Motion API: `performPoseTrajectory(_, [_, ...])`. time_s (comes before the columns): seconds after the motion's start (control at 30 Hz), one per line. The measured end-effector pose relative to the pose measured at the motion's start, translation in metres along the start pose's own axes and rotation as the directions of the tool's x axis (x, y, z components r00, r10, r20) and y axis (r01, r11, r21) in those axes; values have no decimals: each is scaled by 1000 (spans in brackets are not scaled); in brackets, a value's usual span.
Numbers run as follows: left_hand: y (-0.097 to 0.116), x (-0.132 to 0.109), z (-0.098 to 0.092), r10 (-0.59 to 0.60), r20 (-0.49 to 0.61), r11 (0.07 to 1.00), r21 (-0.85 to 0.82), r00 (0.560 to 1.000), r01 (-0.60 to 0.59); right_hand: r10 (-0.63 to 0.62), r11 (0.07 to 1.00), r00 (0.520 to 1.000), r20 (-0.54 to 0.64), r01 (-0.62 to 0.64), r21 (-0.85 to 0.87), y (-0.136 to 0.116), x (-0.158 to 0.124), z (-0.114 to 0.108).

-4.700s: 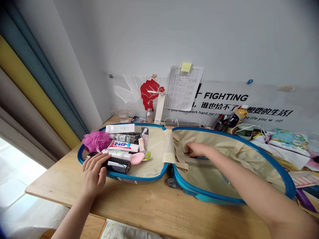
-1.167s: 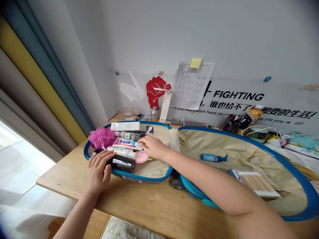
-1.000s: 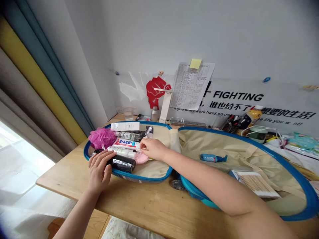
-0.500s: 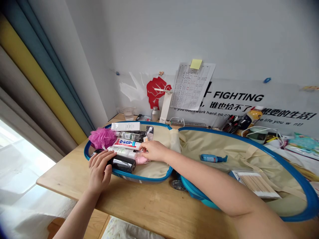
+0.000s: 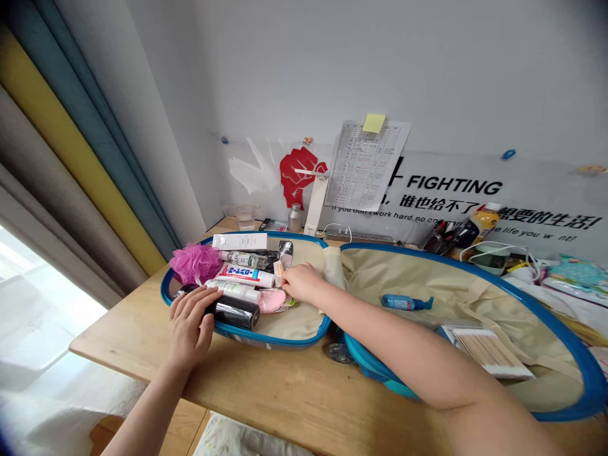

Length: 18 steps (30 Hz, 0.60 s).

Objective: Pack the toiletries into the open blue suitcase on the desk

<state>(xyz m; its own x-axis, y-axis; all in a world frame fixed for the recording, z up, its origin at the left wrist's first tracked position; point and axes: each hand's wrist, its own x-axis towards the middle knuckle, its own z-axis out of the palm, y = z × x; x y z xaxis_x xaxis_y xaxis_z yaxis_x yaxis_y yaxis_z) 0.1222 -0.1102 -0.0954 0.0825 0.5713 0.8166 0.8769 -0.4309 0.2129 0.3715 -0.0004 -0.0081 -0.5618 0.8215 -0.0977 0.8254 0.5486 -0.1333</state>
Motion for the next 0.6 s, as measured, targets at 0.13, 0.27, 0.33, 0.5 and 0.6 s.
performPoseTrajectory(0.13, [0, 0, 0, 13, -2, 1000, 3, 1000, -13, -30, 999, 998, 61, 31, -15, 1, 1, 2])
performPoseTrajectory(0.27, [0, 0, 0, 0, 0, 1000, 1, 1000, 0, -60, 998, 994, 90, 62, -20, 0, 1, 3])
performPoseTrajectory(0.33, [-1, 0, 0, -1, -4, 1000, 0, 1000, 1, -69, 997, 994, 88, 71, -21, 0, 1, 3])
performPoseTrajectory(0.5, [0, 0, 0, -6, -2, 1000, -8, 1000, 6, -78, 996, 995, 64, 80, -24, 0, 0, 3])
performPoseTrajectory(0.6, [1, 1, 0, -6, -4, 1000, -9, 1000, 6, -82, 996, 995, 49, 84, -25, -1, 0, 3])
